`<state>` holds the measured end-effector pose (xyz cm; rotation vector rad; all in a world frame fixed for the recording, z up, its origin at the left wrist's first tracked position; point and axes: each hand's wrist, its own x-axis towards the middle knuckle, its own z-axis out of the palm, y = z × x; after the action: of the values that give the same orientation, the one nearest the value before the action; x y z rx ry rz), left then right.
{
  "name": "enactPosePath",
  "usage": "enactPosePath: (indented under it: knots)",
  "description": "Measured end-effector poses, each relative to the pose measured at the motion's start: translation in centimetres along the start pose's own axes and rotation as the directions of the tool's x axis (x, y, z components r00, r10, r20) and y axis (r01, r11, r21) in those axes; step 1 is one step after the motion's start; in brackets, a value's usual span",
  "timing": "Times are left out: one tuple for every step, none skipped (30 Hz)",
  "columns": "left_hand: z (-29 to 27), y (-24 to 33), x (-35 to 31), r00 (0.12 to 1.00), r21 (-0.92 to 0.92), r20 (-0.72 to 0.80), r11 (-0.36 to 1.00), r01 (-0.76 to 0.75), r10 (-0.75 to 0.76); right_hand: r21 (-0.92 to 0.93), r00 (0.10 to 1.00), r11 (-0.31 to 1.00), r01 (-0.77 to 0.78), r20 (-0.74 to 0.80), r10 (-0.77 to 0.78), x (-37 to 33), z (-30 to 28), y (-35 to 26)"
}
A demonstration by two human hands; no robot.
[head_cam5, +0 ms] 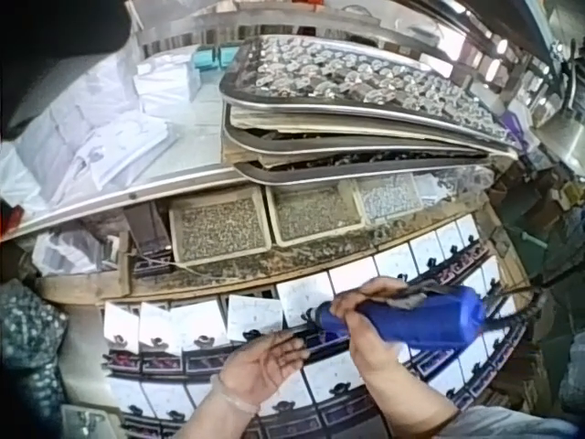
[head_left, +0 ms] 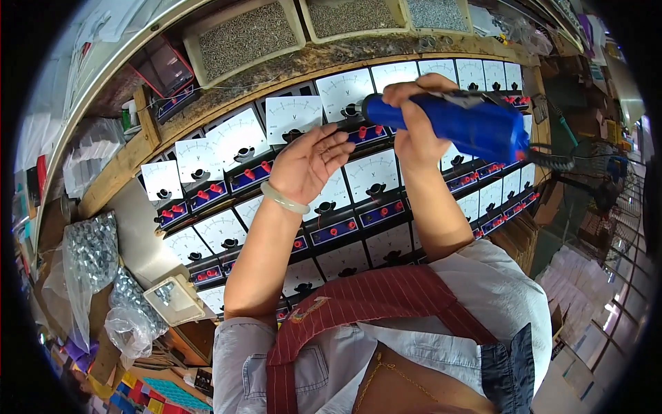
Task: Assembling analog meter components using an electric screwdriver.
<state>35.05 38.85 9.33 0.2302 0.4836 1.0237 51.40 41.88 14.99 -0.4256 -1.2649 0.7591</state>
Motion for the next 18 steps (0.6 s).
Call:
enactPosePath:
  knots:
    - [-0.7, -0.1, 0.0, 1.000, -0.002, -0.003, 1.000, -0.001, 0.001, -0.066, 1.000, 0.998, -0.016, 0.001, 0.016, 0.1, -0.1, 0.7]
    - [-1.2, -0.1, -0.1, 0.998, 0.010, 0.065, 1.000, 0.002, -0.003, -0.065, 1.000, 0.998, -0.019, 0.002, 0.019, 0.0, -0.1, 1.1]
    - [-1.7, -0.3, -0.1, 0.991, 0.022, 0.133, 1.000, 0.005, -0.008, -0.058, 0.999, 0.998, -0.038, -0.026, 0.036, -0.1, 0.0, 1.4]
    - [-1.9, -0.4, -0.1, 0.985, 0.022, 0.174, 1.000, -0.007, 0.003, -0.049, 0.997, 0.997, -0.057, -0.053, 0.055, -0.1, 0.1, 1.6]
    - [-2.0, -0.4, -0.1, 0.985, 0.020, 0.173, 1.000, -0.009, 0.005, -0.049, 0.997, 0.997, -0.059, -0.051, 0.057, -0.1, 0.2, 1.8]
    - [-2.0, -0.3, -0.1, 0.984, 0.060, 0.178, 0.998, -0.035, 0.024, -0.046, 0.997, 0.997, -0.056, -0.047, 0.054, -0.2, 0.1, 2.1]
    - [-2.1, -0.3, 0.0, 0.982, 0.098, 0.183, 0.994, -0.058, 0.039, -0.047, 0.998, 0.997, -0.056, -0.044, 0.053, -0.1, 0.1, 2.4]
    - [-2.1, -0.3, 0.0, 0.983, 0.093, 0.182, 0.994, -0.056, 0.038, -0.050, 0.997, 0.997, -0.059, -0.043, 0.057, -0.1, 0.1, 2.5]
    - [-2.2, -0.3, 0.1, 0.985, 0.137, 0.170, 0.989, -0.064, 0.041, -0.055, 0.997, 0.996, -0.074, -0.025, 0.073, 0.0, 0.1, 2.6]
    - [-2.2, -0.4, 0.1, 0.986, 0.183, 0.160, 0.980, -0.074, 0.045, -0.058, 0.996, 0.995, -0.085, -0.008, 0.085, 0.0, 0.1, 2.7]
    - [-2.0, -0.3, 0.1, 0.986, 0.183, 0.160, 0.980, -0.074, 0.045, -0.058, 0.996, 0.995, -0.085, -0.008, 0.085, 0.0, 0.1, 2.7]
    - [-1.7, -0.2, -0.1, 0.990, 0.233, 0.142, 0.971, -0.056, 0.023, -0.118, 0.995, 0.990, -0.077, 0.059, 0.085, 0.1, 0.0, 2.6]
    - [-1.4, -0.2, -0.2, 0.992, 0.282, 0.124, 0.959, -0.038, 0.003, -0.175, 0.988, 0.982, -0.064, 0.127, 0.088, 0.2, 0.1, 2.3]
    - [-1.5, -0.3, -0.2, 0.992, 0.282, 0.124, 0.959, -0.039, 0.004, -0.157, 0.985, 0.985, -0.066, 0.150, 0.090, 0.1, 0.7, 2.1]
    - [-1.7, -0.4, -0.2, 0.992, 0.273, 0.122, 0.959, -0.071, 0.039, -0.156, 0.984, 0.986, -0.065, 0.151, 0.089, -0.1, 0.8, 2.1]
    - [-1.8, -0.6, -0.2, 0.990, 0.265, 0.120, 0.959, -0.103, 0.073, -0.168, 0.979, 0.985, -0.040, 0.190, 0.072, -0.4, 0.9, 2.2]
    - [-2.0, -0.6, -0.2, 0.990, 0.265, 0.121, 0.959, -0.104, 0.074, -0.179, 0.972, 0.984, -0.015, 0.228, 0.056, -0.7, 0.8, 2.2]
    - [-2.2, -0.6, -0.3, 0.989, 0.224, 0.136, 0.971, -0.084, 0.054, -0.162, 0.969, 0.987, -0.007, 0.244, 0.047, -1.0, 0.7, 2.2]
